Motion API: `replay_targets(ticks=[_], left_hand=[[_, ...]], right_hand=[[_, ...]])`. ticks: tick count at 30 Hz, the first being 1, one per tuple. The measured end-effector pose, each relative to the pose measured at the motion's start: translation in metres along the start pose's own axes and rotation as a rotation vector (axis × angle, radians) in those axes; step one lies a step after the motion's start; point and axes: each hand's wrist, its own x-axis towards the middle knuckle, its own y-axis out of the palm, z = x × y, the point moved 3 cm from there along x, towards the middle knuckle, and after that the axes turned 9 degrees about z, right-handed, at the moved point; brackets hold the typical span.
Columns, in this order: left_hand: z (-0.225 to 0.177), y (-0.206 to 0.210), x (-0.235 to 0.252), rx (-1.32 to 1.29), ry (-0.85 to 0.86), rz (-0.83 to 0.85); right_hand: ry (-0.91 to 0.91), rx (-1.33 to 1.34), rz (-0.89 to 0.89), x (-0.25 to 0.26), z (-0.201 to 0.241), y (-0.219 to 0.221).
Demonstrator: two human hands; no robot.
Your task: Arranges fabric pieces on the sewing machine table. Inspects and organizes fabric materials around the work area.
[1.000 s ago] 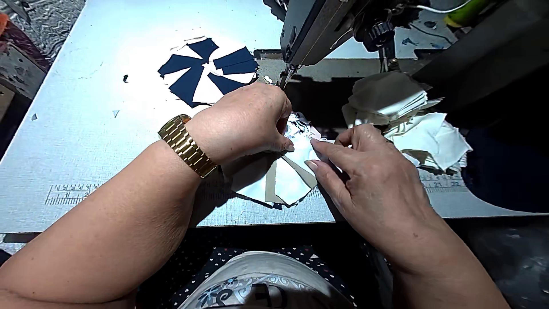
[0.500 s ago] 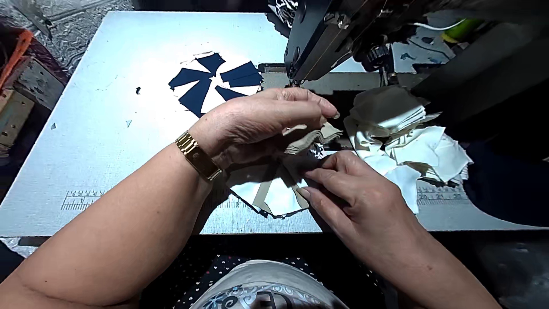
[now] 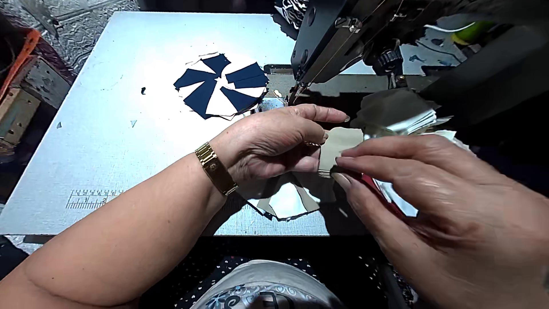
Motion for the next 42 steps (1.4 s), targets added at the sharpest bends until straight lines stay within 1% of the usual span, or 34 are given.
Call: replay_targets(ticks=[4,9,15,19,23,28,32,35,37,42], left_hand=[[0.001,-0.002,0.0,-0.059,-0.043,-0.013],[0.001,0.0,0.0,-0.046,-0.044,-0.022],[0.0,0.001,-0.002,0.01,-0.028,-0.002],[0.0,0.002,-0.002,0.008,-0.036,-0.021],[0.0,0.002,-0.002,0.007,-0.04,0.005],[-0.002,0.003,-0.004,0.054,-0.039,0.037],[-0.002,0.004,-0.004,0.078,-0.023,0.071],[-0.003,0.005,-0.005,0.094,-0.007,0.097],[-0.003,0.005,-0.007,0.106,0.02,0.111],[-0.002,0.003,-0.006,0.158,0.054,0.171]], right_hand=[[0.044,-0.057,0.062,0.001,-0.004,0.002],[0.098,-0.009,0.089,-0.001,-0.01,-0.001],[0.077,-0.09,0.099,0.0,-0.005,0.001],[0.051,-0.127,0.099,0.001,-0.003,0.002],[0.03,-0.14,0.107,0.002,-0.004,0.003],[0.077,-0.061,0.105,0.002,-0.01,0.002],[0.205,0.108,0.067,0.001,-0.019,0.0],[0.246,0.232,0.059,0.0,-0.022,-0.001],[0.231,0.256,0.067,0.0,-0.021,0.0],[0.225,0.211,0.072,0.001,-0.021,0.001]])
